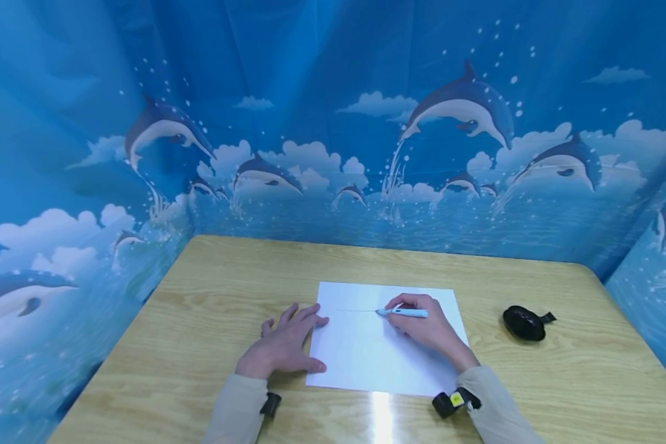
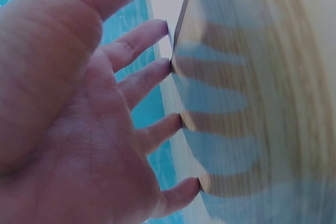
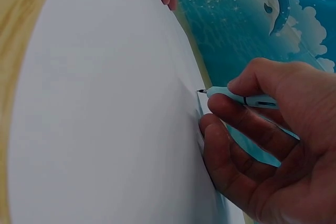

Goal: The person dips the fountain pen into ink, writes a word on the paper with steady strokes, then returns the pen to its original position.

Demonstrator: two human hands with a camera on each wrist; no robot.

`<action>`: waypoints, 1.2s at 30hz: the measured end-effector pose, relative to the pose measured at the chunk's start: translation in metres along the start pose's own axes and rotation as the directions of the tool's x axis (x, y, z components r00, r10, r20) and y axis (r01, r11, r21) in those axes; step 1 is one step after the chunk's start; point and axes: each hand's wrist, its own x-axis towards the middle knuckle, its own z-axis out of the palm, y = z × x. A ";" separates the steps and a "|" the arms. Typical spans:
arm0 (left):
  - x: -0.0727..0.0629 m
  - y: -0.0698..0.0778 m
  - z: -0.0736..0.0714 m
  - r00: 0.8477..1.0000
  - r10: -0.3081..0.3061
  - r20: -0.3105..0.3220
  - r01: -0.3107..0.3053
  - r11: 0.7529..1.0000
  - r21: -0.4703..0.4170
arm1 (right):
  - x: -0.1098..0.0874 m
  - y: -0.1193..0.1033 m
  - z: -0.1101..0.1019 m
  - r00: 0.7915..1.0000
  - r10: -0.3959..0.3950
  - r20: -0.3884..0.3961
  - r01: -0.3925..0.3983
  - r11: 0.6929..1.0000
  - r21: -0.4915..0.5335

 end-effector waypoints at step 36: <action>0.003 -0.003 0.003 1.000 -0.003 0.001 0.003 1.000 0.008 | -0.011 0.015 -0.023 0.998 0.033 -0.049 -0.035 0.998 -0.043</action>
